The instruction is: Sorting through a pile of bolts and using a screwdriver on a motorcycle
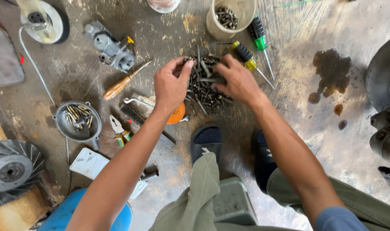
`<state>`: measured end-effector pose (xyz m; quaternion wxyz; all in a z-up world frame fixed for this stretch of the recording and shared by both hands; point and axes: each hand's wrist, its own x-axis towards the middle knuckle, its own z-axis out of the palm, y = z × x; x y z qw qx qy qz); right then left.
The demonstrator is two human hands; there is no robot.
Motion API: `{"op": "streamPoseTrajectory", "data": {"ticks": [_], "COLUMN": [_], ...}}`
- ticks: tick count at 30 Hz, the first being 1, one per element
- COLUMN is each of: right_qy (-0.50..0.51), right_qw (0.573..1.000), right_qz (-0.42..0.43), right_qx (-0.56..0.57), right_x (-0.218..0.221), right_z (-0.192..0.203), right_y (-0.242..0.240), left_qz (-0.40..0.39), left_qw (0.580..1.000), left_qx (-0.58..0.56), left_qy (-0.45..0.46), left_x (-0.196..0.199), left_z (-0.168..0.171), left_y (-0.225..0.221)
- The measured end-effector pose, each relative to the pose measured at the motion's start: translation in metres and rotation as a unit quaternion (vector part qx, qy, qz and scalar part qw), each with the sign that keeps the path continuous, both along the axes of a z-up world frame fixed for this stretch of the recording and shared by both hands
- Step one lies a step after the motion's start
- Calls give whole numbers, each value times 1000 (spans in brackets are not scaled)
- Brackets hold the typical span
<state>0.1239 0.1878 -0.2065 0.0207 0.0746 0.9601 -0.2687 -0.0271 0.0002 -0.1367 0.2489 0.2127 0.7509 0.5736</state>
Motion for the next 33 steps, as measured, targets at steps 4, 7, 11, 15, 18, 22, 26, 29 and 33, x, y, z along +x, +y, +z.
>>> {"op": "streamPoseTrajectory", "data": {"ticks": [4,7,11,15,18,22,26,29,33], "right_qy": [-2,-26,-74,-46,-20,-5,-10,21,108], "right_qw": [1000,999,994,998,998,994,992,988,985], "right_qz": [-20,-16,-27,-31,-28,-22,-49,-64,-79], "right_qx": [-6,-37,71,30,48,110,118,139,111], "right_x": [0,8,22,31,28,35,40,43,50], "right_z": [10,20,19,16,19,-1,-3,-8,-11], "right_y": [10,8,-3,-4,-7,-19,-40,-40,-48], "left_qz": [-1,-3,-16,-18,-14,-3,-1,-3,-6], "left_qw": [1000,1000,999,999,998,998,998,998,998], "left_qx": [3,11,-12,-22,-27,-27,-21,-22,-40], "left_qy": [-17,-27,-35,-45,-49,-59,-57,-52,-52], "left_x": [0,0,-1,-1,-3,-3,-4,-4,-5], "left_z": [-4,-4,-4,-6,-8,-10,-13,-16,-16], "left_y": [-3,-4,-6,-9,-12,-14,-13,-14,-19]}}
